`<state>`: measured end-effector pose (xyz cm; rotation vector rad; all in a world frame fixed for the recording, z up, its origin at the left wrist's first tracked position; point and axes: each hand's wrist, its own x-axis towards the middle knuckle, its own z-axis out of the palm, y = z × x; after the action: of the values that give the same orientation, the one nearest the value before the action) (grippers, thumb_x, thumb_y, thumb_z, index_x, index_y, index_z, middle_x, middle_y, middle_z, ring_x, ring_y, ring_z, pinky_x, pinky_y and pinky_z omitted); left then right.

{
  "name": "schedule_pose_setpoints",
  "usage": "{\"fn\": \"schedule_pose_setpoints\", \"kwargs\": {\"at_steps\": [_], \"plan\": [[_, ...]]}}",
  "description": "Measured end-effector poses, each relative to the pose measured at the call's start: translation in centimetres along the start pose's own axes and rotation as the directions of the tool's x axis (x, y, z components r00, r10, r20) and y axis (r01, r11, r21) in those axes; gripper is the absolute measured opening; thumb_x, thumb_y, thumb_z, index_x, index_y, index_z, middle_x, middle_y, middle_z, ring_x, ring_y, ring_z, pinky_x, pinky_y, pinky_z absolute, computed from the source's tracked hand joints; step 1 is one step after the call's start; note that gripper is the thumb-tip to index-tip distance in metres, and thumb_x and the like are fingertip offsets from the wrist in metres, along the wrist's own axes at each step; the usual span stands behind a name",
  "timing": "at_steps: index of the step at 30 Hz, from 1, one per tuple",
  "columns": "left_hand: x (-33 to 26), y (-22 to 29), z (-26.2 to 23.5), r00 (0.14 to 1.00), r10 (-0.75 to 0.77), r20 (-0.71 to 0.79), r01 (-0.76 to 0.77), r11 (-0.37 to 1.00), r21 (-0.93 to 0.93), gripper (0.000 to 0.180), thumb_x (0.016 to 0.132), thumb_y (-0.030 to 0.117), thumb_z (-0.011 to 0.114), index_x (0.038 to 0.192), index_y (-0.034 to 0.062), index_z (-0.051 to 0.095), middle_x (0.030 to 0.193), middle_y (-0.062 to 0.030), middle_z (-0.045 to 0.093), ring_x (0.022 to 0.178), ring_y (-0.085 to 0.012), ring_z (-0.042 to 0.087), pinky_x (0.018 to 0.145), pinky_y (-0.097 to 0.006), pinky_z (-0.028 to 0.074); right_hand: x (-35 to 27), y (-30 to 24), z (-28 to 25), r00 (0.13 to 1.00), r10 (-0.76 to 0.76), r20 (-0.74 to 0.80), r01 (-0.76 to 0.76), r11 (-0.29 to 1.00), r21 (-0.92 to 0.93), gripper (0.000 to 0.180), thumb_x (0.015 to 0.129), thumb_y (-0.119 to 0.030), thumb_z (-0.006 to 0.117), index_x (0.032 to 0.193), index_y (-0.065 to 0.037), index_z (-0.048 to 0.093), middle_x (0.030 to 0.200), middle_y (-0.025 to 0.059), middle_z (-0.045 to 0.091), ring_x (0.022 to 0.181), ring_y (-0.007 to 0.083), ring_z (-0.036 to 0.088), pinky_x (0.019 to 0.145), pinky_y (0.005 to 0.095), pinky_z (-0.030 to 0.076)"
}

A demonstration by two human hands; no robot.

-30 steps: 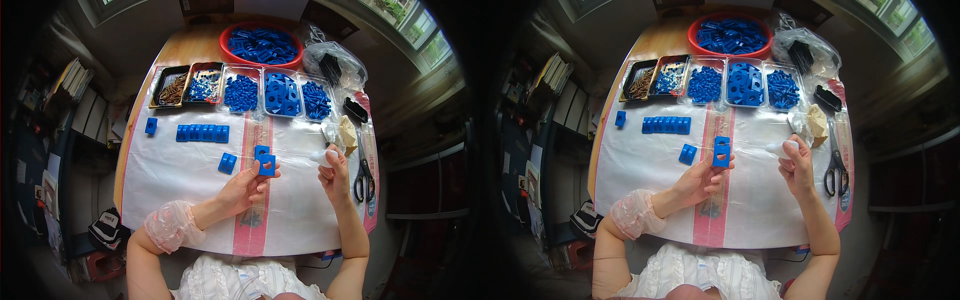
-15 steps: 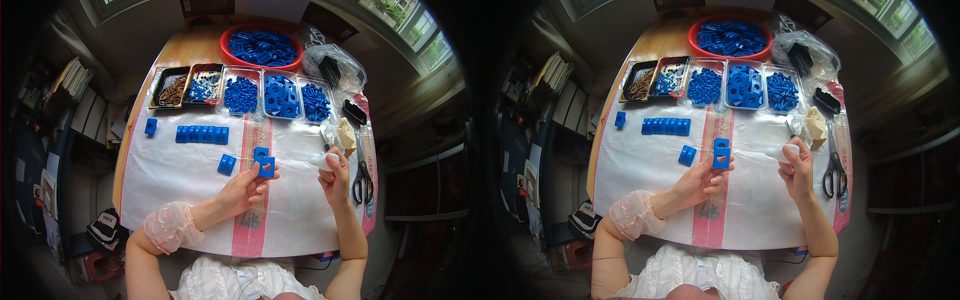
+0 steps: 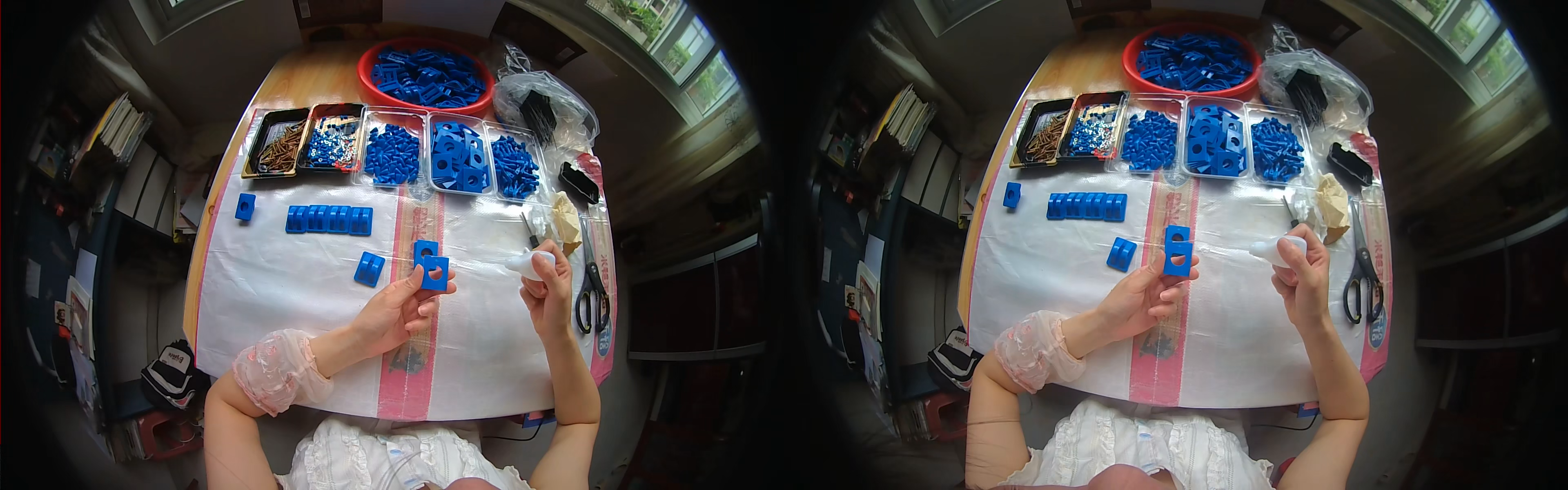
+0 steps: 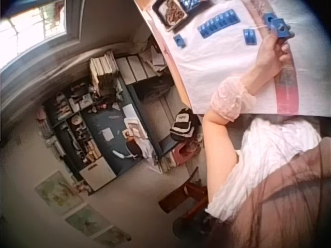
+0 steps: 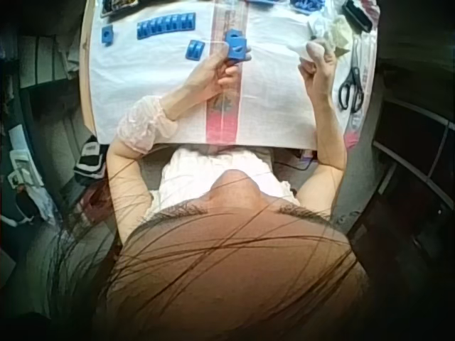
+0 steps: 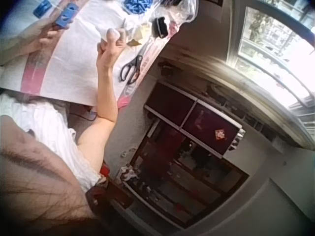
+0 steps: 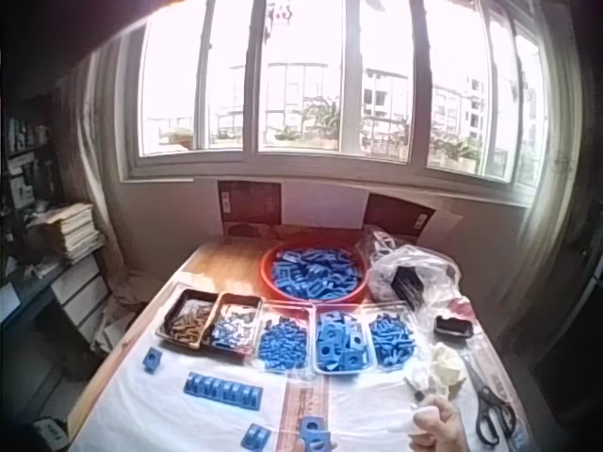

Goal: Assembling blue plastic components using adhesive at a workstation.

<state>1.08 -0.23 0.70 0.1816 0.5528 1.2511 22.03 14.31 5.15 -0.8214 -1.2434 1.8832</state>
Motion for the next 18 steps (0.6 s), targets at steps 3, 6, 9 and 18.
{"fn": "schedule_pose_setpoints", "kwargs": {"at_steps": [3, 6, 9, 18], "plan": [[0.03, -0.05, -0.09, 1.000, 0.004, 0.012, -0.004, 1.000, -0.002, 0.059, 0.101, 0.049, 0.043, 0.138, 0.0026, 0.043, 0.113, -0.0037, 0.056, 0.071, -0.0035, 0.041, 0.053, -0.016, 0.037, -0.04, -0.06, 0.06, 1.000, -0.001, -0.003, 0.001, 1.000, -0.003, 0.027, 0.092, -0.024, 0.066, 0.079, -0.015, 0.044, 0.055, -0.0081, 0.036, 0.043, -0.0023, 0.025, 0.036, 0.0155, 0.016], [0.08, -0.05, -0.10, 1.000, 0.000, 0.010, 0.000, 1.000, -0.004, 0.059, 0.101, 0.048, 0.043, 0.138, 0.0024, 0.043, 0.114, -0.0037, 0.056, 0.071, -0.0036, 0.041, 0.054, -0.016, 0.037, -0.01, -0.03, 0.08, 1.000, 0.000, -0.008, 0.000, 1.000, -0.004, 0.027, 0.092, -0.024, 0.066, 0.079, -0.015, 0.044, 0.055, -0.0081, 0.036, 0.043, -0.0024, 0.025, 0.036, 0.0152, 0.016], [0.06, -0.04, -0.09, 1.000, 0.001, 0.013, -0.001, 1.000, -0.005, 0.058, 0.102, 0.048, 0.043, 0.139, 0.0024, 0.043, 0.113, -0.0035, 0.056, 0.072, -0.0036, 0.041, 0.054, -0.016, 0.037, 0.04, 0.13, 0.01, 1.000, -0.008, -0.009, 0.008, 1.000, -0.002, 0.027, 0.092, -0.024, 0.066, 0.079, -0.015, 0.044, 0.055, -0.0083, 0.035, 0.043, -0.0024, 0.025, 0.036, 0.0155, 0.016], [0.06, -0.04, -0.23, 1.000, -0.001, 0.025, 0.001, 1.000, 0.007, 0.059, 0.102, 0.048, 0.043, 0.138, 0.0018, 0.043, 0.113, -0.0036, 0.056, 0.072, -0.0036, 0.041, 0.053, -0.017, 0.037, -0.15, 0.07, -0.16, 1.000, 0.016, 0.008, -0.016, 0.999, 0.045, 0.022, 0.091, -0.020, 0.067, 0.081, -0.014, 0.049, 0.061, -0.0089, 0.041, 0.048, -0.0022, 0.028, 0.039, 0.0171, 0.018]]}}
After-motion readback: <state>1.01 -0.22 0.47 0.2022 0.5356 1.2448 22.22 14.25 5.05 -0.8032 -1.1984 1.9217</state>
